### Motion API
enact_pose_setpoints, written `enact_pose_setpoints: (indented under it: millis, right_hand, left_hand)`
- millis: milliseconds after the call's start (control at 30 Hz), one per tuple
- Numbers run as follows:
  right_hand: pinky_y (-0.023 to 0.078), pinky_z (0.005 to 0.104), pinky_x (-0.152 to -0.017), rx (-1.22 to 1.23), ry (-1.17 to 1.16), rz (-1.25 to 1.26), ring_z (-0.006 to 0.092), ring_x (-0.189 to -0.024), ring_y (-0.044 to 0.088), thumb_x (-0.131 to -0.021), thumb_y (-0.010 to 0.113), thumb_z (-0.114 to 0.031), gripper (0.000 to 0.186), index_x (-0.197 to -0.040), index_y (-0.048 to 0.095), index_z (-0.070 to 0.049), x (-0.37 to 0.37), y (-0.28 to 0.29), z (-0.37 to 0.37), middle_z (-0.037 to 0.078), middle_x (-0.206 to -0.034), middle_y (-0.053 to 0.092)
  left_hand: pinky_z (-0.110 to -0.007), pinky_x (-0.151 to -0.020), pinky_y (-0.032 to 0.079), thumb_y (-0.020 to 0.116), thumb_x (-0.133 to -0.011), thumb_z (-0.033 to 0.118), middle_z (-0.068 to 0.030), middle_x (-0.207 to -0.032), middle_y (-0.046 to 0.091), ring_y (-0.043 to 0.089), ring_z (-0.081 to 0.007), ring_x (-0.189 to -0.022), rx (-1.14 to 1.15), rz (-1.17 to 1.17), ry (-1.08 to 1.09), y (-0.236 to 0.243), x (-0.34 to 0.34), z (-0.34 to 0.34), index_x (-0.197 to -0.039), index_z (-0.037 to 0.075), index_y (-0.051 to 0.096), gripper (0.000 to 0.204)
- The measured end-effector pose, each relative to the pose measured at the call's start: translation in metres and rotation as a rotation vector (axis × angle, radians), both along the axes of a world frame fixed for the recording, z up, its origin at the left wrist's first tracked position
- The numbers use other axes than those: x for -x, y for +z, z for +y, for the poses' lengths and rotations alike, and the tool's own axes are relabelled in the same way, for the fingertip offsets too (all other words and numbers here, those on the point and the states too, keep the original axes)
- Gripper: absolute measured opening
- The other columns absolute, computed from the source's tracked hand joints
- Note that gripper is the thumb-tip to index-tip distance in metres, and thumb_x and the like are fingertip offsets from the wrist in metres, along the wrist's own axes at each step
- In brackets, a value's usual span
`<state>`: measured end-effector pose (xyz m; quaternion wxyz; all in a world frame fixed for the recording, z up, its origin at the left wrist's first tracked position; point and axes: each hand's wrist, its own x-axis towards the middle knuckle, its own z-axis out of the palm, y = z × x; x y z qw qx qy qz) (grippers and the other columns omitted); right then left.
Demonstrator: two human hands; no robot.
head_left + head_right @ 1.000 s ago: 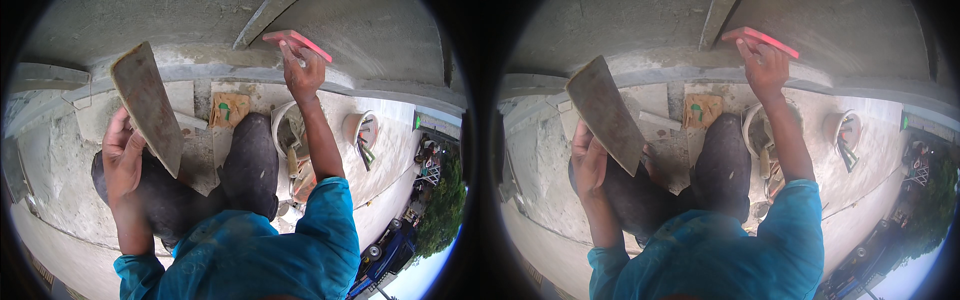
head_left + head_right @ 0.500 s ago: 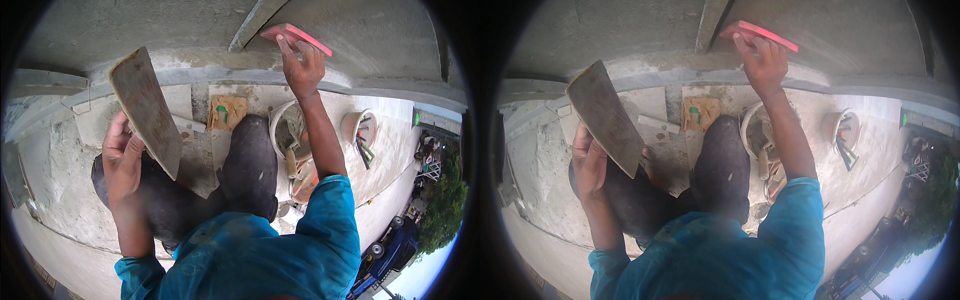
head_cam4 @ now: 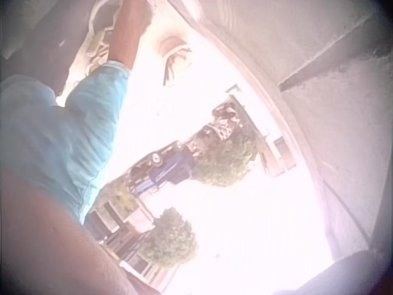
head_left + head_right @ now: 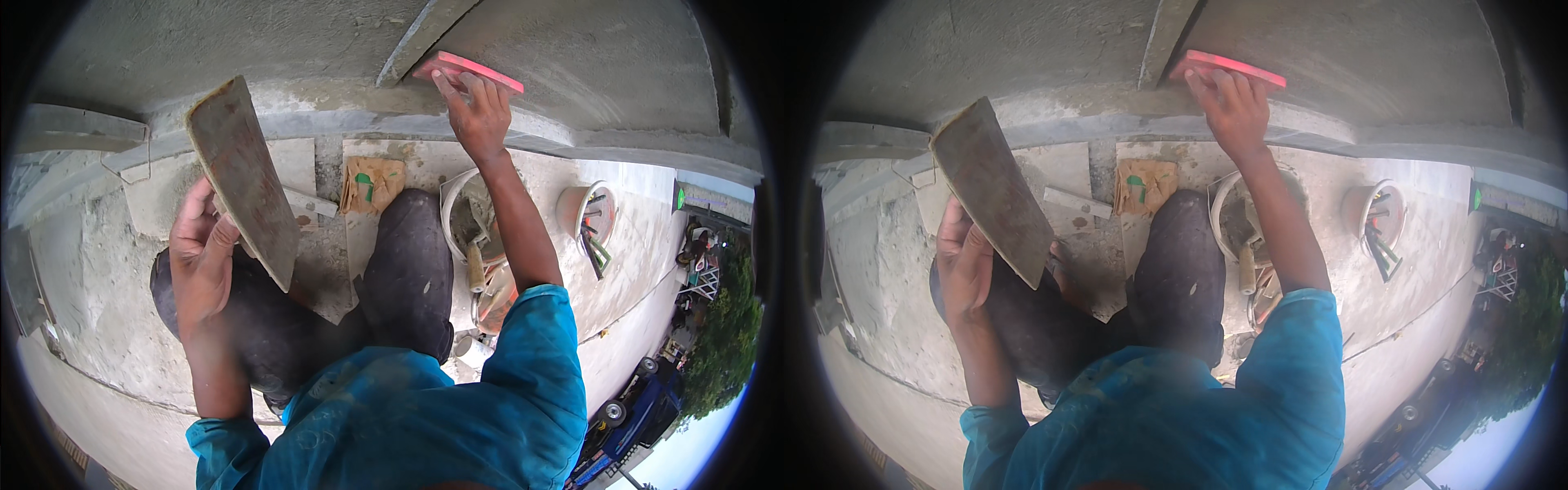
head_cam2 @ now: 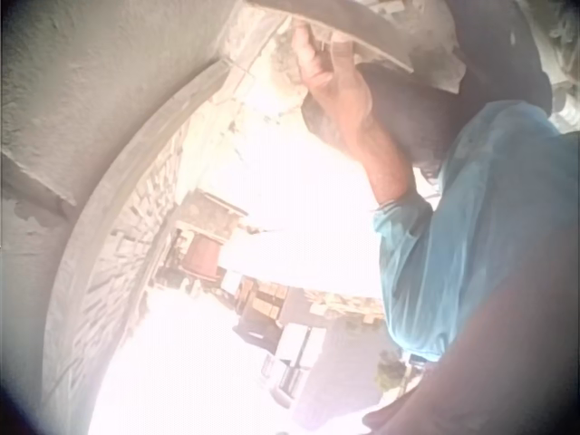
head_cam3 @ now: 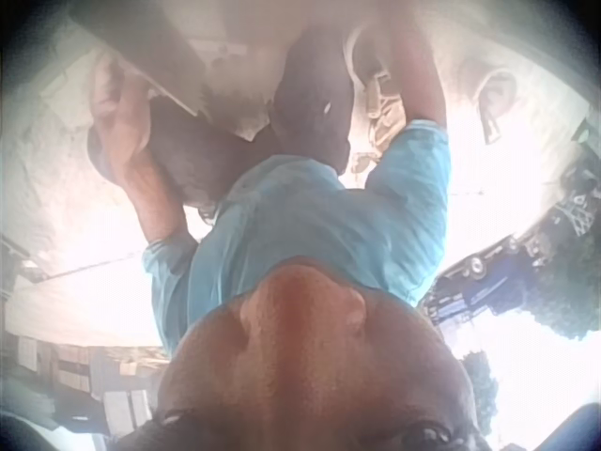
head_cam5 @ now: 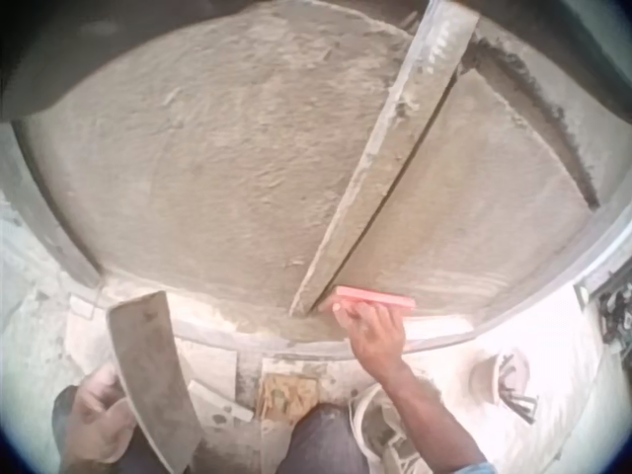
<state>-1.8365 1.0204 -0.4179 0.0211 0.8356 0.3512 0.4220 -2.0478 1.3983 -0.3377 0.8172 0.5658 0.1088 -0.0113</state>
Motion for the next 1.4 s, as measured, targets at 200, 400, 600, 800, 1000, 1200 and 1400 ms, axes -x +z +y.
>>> enact_pose_setpoints:
  millis: [200,400,600,800,1000,1200,1400]
  right_hand:
    - [0.05,0.0379,-0.075,-0.092,-0.054,-0.081,0.0195,-0.09,0.064,-0.077,0.074,-0.007,0.05,-0.124,0.076,-0.026,-0.006,0.025,0.002,0.0,-0.102,0.064]
    - [0.05,0.0371,-0.075,-0.076,0.021,-0.045,0.0206,-0.092,0.064,-0.078,0.073,-0.008,0.049,-0.124,0.076,-0.026,0.011,0.01,-0.002,0.001,-0.105,0.064]
    - [0.05,0.0372,-0.077,0.028,-0.005,0.02,0.0197,-0.091,0.065,-0.077,0.072,-0.01,0.053,-0.127,0.075,-0.025,0.004,-0.008,-0.001,0.0,-0.105,0.063]
    - [0.05,0.0367,-0.072,-0.096,-0.001,-0.158,0.0194,-0.088,0.065,-0.078,0.075,-0.009,0.047,-0.122,0.078,-0.026,-0.003,0.034,-0.001,0.001,-0.103,0.062]
    - [0.054,0.0319,-0.07,-0.413,-0.103,-0.163,0.0202,-0.086,0.063,-0.079,0.083,-0.001,0.049,-0.125,0.076,-0.017,0.017,0.068,0.006,0.008,-0.107,0.062]
    - [0.054,0.0327,-0.077,-0.899,-0.054,0.093,0.0243,-0.102,0.059,-0.082,0.08,0.0,0.05,-0.13,0.067,-0.002,0.024,0.036,0.032,0.011,-0.111,0.063]
    - [0.054,0.033,-0.078,-0.954,-0.037,0.055,0.0257,-0.105,0.059,-0.081,0.08,0.001,0.045,-0.125,0.067,-0.002,0.006,0.038,0.053,0.011,-0.113,0.065]
  left_hand:
    - [-0.034,-0.11,0.046,0.069,-0.101,0.01,-0.0133,-0.146,0.058,0.058,-0.0199,-0.129,0.01,-0.013,0.011,-0.002,0.002,0.002,-0.152,-0.005,0.046,0.058]
    - [-0.034,-0.109,0.047,0.07,-0.101,0.01,-0.0128,-0.146,0.058,0.058,-0.0192,-0.128,0.017,0.002,-0.01,-0.001,0.001,0.003,-0.152,-0.005,0.046,0.058]
    - [-0.034,-0.108,0.047,0.07,-0.1,0.01,-0.0127,-0.146,0.058,0.059,-0.0194,-0.128,0.031,-0.002,-0.015,0.001,0.0,0.003,-0.152,-0.005,0.046,0.059]
    - [-0.035,-0.108,0.048,0.07,-0.1,0.01,-0.0144,-0.146,0.058,0.06,-0.0199,-0.128,0.007,-0.006,0.012,-0.001,0.001,0.003,-0.153,-0.005,0.045,0.06]
    - [-0.034,-0.106,0.049,0.069,-0.101,0.011,-0.0138,-0.143,0.059,0.06,-0.0197,-0.128,0.007,0.015,-0.009,0.003,0.002,0.004,-0.153,-0.004,0.045,0.059]
    - [-0.035,-0.1,0.055,0.065,-0.104,0.011,-0.011,-0.135,0.064,0.065,-0.0196,-0.12,0.003,-0.034,-0.032,-0.003,-0.005,-0.001,-0.15,-0.001,0.046,0.051]
    - [-0.036,-0.098,0.057,0.064,-0.105,0.01,-0.0104,-0.131,0.067,0.068,-0.0198,-0.116,0.016,-0.041,-0.048,-0.002,-0.002,0.004,-0.149,0.0,0.047,0.048]
